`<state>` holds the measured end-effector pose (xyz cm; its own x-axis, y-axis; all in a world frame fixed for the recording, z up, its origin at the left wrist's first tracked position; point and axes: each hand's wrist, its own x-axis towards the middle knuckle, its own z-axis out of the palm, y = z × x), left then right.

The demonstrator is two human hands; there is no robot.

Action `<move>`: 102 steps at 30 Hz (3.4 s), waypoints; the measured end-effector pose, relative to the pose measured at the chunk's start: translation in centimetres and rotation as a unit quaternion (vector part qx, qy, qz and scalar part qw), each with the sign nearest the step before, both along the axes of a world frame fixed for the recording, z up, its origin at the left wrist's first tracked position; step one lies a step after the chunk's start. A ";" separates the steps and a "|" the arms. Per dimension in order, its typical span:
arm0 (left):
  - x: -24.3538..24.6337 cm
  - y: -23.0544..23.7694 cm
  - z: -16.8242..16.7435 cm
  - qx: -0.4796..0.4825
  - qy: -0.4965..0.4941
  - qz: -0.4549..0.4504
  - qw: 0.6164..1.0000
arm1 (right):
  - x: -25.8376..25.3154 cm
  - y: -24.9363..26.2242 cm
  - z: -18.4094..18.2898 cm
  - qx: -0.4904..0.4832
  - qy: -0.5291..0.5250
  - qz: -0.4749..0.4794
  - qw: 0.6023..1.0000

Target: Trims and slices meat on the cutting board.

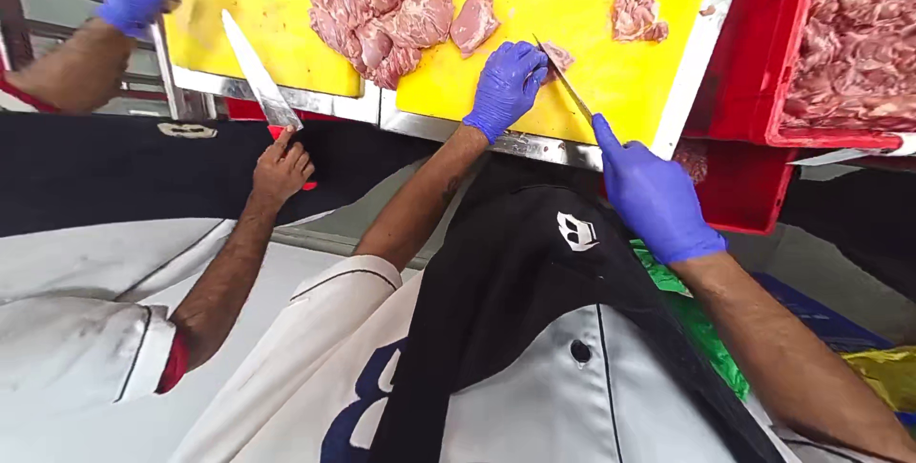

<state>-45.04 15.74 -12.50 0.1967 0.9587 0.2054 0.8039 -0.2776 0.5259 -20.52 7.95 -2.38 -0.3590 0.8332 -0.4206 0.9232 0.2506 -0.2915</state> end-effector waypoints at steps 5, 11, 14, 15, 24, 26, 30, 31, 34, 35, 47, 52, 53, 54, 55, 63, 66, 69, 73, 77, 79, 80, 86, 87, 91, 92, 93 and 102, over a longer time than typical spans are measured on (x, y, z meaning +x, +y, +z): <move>-0.1 0.0 0.1 0.000 0.008 -0.008 1.000 | -6.3 4.7 -2.9 0.043 0.036 -0.022 0.998; -1.3 0.1 0.4 -0.020 -0.126 0.033 0.991 | 1.1 -1.2 -2.8 -0.005 0.025 -0.011 1.000; -3.0 0.2 1.0 -0.014 -0.166 0.053 0.985 | 2.7 -1.3 -2.9 0.024 0.053 -0.016 0.998; -3.5 0.1 1.1 -0.020 -0.147 0.036 0.988 | 2.1 -1.0 -2.5 0.027 0.048 -0.028 0.998; -3.7 -0.2 0.8 -0.039 0.007 -0.028 0.999 | -5.5 0.9 -1.6 -0.004 0.037 -0.010 0.999; -3.7 -0.2 0.7 -0.041 0.013 -0.029 0.999 | -7.3 2.0 -2.4 0.014 0.048 -0.018 0.999; -4.2 -0.3 0.5 -0.033 -0.086 0.003 0.996 | -3.4 -0.7 -3.0 0.005 0.050 -0.006 0.999; -4.5 -0.4 0.5 -0.039 -0.152 0.032 0.987 | -1.4 -1.9 -3.1 -0.001 0.058 -0.001 0.998; -5.5 -1.0 1.1 -0.065 -0.284 0.108 0.951 | 1.6 -2.4 -3.1 -0.002 0.101 -0.008 0.995; -5.7 -1.3 1.4 -0.076 -0.270 0.107 0.954 | 1.3 -2.1 -2.8 0.010 0.096 -0.014 0.995; -4.6 -2.9 0.6 -0.004 -0.046 0.059 0.997 | -8.3 2.8 -3.2 0.018 0.083 0.042 0.995; -5.4 -2.5 0.6 -0.022 -0.147 0.099 0.984 | -1.8 -1.5 -3.2 -0.019 0.082 0.052 0.995; -5.7 -2.0 1.0 -0.046 -0.159 0.117 0.979 | 0.0 -2.1 -3.1 -0.020 0.086 0.056 0.994; -6.2 -1.8 1.4 -0.084 -0.143 0.120 0.979 | 1.4 -2.4 -3.1 -0.021 0.093 0.058 0.994; -6.7 -1.5 2.1 -0.131 -0.101 0.101 0.981 | 2.2 -2.1 -3.2 -0.020 0.100 0.051 0.993; -7.2 1.2 5.9 -0.326 0.072 -0.117 0.935 | 1.4 0.3 -3.5 -0.019 0.140 -0.021 0.990; -7.9 0.4 6.2 -0.358 -0.156 -0.056 0.919 | 2.0 0.0 -2.6 -0.036 0.178 -0.041 0.983; -6.1 -1.1 5.2 -0.281 -0.335 0.108 0.893 | 1.6 -0.3 -1.7 -0.009 0.235 -0.074 0.969; -5.4 -3.4 3.6 -0.263 0.012 0.226 0.938 | 0.1 -1.1 -1.8 -0.028 0.248 -0.059 0.967; -7.0 -4.3 2.2 -0.100 -0.030 0.130 0.986 | -0.4 -2.3 -1.6 -0.020 0.178 0.011 0.984; -7.0 -4.1 1.7 -0.049 -0.058 0.035 0.996 | -1.0 -2.6 -1.0 -0.006 0.126 0.048 0.991; -6.9 -4.0 1.5 -0.043 -0.053 0.015 0.998 | -1.6 -2.5 -1.1 -0.011 0.109 0.060 0.992; -6.3 -4.4 1.5 -0.055 -0.012 0.007 0.998 | -7.6 1.7 -4.8 -0.007 0.166 0.021 0.986; -6.3 -4.4 1.5 -0.055 -0.003 0.012 0.998 | -7.4 1.5 -4.8 -0.007 0.164 0.024 0.986; -7.4 -2.7 1.7 -0.058 0.020 0.086 0.994 | -1.3 -2.4 -3.6 -0.057 0.131 0.039 0.989; -7.9 -2.2 1.9 -0.074 0.006 0.120 0.990 | 0.4 -3.2 -3.1 -0.069 0.133 0.040 0.988; -8.2 -1.7 2.3 -0.098 -0.016 0.149 0.984 | 1.8 -3.8 -2.5 -0.083 0.141 0.036 0.986; -1.9 4.5 4.6 -0.263 -0.147 0.133 0.944 | 7.8 -3.3 0.7 -0.053 0.253 -0.173 0.950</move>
